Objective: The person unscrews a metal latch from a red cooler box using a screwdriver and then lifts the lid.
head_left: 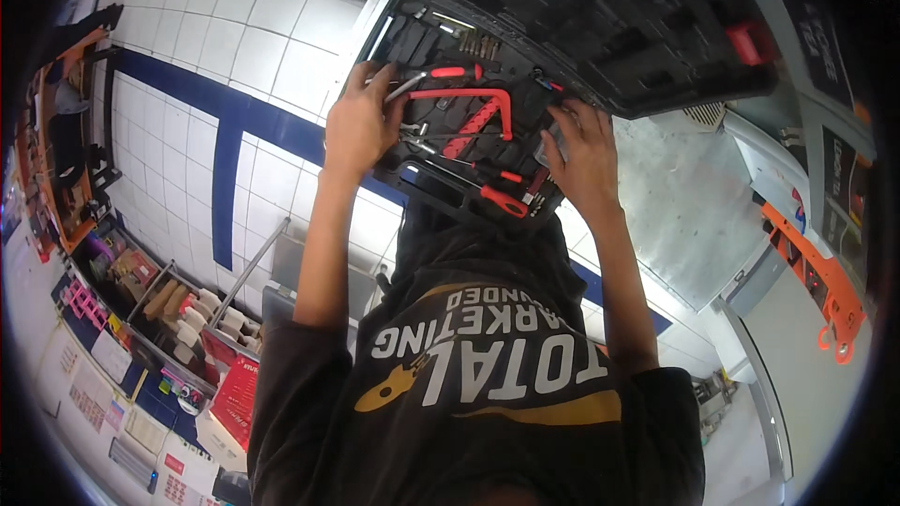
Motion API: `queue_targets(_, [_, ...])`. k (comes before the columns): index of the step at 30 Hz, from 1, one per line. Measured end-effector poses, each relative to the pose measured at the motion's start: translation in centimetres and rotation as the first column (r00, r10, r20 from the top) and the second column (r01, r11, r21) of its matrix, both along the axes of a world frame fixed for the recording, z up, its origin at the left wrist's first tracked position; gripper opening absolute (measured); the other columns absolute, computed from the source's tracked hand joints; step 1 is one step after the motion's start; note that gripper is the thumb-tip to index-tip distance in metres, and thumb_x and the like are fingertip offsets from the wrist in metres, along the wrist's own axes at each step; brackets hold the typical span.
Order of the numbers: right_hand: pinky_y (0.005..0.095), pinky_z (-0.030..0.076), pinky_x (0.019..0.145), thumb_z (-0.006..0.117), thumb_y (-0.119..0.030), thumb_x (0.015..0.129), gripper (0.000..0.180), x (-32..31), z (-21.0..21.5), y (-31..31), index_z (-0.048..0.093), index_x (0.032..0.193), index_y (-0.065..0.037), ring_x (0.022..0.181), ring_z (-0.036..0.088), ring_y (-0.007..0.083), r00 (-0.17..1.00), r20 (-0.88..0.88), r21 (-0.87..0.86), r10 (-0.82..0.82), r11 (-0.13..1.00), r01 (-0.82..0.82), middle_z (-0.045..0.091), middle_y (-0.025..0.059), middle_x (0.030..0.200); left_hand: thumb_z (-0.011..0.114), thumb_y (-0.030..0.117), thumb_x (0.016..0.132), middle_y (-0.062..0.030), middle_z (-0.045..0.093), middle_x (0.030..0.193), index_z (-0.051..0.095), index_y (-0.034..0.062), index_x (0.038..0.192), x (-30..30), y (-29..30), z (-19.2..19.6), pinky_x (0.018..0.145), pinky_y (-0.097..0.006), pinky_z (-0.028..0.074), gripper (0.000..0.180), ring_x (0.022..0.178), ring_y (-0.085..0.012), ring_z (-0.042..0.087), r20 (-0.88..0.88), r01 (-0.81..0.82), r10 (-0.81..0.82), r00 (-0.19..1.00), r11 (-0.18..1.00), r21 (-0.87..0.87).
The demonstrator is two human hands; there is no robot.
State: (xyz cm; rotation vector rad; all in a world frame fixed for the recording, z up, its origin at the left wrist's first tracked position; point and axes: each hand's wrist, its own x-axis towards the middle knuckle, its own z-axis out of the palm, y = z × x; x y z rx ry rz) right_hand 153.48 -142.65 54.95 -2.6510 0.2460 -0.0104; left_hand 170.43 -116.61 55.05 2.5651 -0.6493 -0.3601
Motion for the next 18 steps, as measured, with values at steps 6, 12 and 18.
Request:
queue_targets(6, [0.0504, 0.038, 0.106, 0.083, -0.024, 0.073, 0.056, 0.1, 1.0, 1.8, 0.064, 0.122, -0.004, 0.129, 0.041, 0.0423, 0.995, -0.077, -0.101, -0.055, 0.994, 0.047, 0.045, 0.0208, 0.139, 0.070, 0.014, 0.085, -0.0161, 0.062, 0.111, 0.067, 0.0055, 0.109, 1.8, 0.2, 0.0, 0.073, -0.047, 0.055, 0.025, 0.084, -0.0389, 0.067, -0.080, 0.089, -0.088, 0.993, 0.996, 0.010])
queue_targets(12, [0.0516, 0.037, 0.108, 0.086, -0.023, 0.068, 0.069, -0.6, 0.5, 2.0, 0.059, 0.129, -0.007, 0.131, 0.038, 0.0455, 0.986, -0.116, -0.113, -0.121, 0.988, 0.108, 0.035, 0.0271, 0.145, 0.069, 0.006, 0.085, -0.0193, 0.065, 0.098, 0.068, -0.0017, 0.107, 5.1, 2.6, 0.3, 0.072, -0.043, 0.053, 0.024, 0.080, -0.0391, 0.066, -0.245, 0.117, -0.156, 0.957, 0.979, -0.166])
queue_targets(18, [0.0506, 0.038, 0.108, 0.087, -0.022, 0.068, 0.076, -1.0, 0.3, 1.5, 0.053, 0.134, -0.008, 0.131, 0.040, 0.0460, 0.979, -0.150, -0.104, -0.135, 0.987, 0.120, 0.035, 0.0262, 0.147, 0.070, 0.020, 0.094, 0.0017, 0.055, 0.058, 0.065, -0.0061, 0.113, 8.1, 5.7, 3.0, 0.038, -0.023, 0.029, 0.033, 0.038, -0.0031, 0.040, -0.646, -0.273, 0.121, 0.754, 0.952, -0.140])
